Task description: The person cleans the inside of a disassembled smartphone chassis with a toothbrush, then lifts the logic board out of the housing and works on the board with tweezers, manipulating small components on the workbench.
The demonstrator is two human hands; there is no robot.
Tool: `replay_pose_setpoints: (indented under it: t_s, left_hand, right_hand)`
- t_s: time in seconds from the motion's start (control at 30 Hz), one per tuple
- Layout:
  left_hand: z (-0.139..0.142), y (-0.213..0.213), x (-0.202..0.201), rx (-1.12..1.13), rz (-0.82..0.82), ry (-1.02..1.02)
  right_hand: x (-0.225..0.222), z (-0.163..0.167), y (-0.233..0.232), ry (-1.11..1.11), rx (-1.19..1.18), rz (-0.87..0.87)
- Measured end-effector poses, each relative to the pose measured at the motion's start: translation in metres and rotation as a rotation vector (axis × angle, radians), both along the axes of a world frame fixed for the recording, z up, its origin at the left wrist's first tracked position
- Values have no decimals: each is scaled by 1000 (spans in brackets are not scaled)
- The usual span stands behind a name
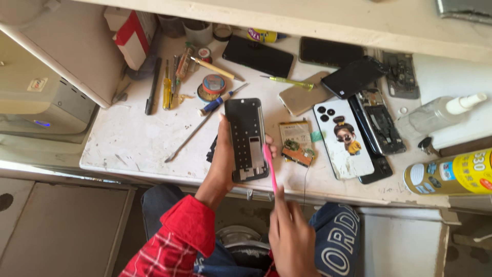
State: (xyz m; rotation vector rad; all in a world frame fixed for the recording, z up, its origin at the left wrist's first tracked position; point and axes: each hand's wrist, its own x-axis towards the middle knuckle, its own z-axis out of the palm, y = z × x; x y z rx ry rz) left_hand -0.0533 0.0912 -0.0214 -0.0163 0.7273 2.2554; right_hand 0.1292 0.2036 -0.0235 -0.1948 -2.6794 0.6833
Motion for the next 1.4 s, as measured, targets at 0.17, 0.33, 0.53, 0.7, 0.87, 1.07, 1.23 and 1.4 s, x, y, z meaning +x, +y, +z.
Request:
replay_pose_setpoints:
  t_s: [0.17, 0.33, 0.53, 0.7, 0.87, 1.07, 1.23, 1.4]
  left_hand:
    - [-1, 1, 0, 14, 45, -11]
    - [0, 3, -1, -91, 85, 13]
    - [9, 1, 3, -148, 60, 89]
    - [16, 2, 6, -194, 86, 87]
    - [9, 4, 3, -82, 110, 64]
    - [12, 0, 3, -291, 72, 105]
    - [24, -1, 4, -199, 29, 32]
    - [20, 2, 5, -286, 118, 58]
  right_hand:
    - [-4, 2, 5, -138, -3, 12]
    - [20, 4, 0, -39, 1, 47]
    - [-54, 26, 16, -112, 133, 68]
    - [-82, 58, 30, 118, -54, 94]
    - [-42, 59, 14, 80, -62, 50]
    - [-69, 49, 15, 88, 8, 37]
    - [-79, 50, 21, 7, 54, 31]
    - [-40, 40, 15, -158, 25, -46]
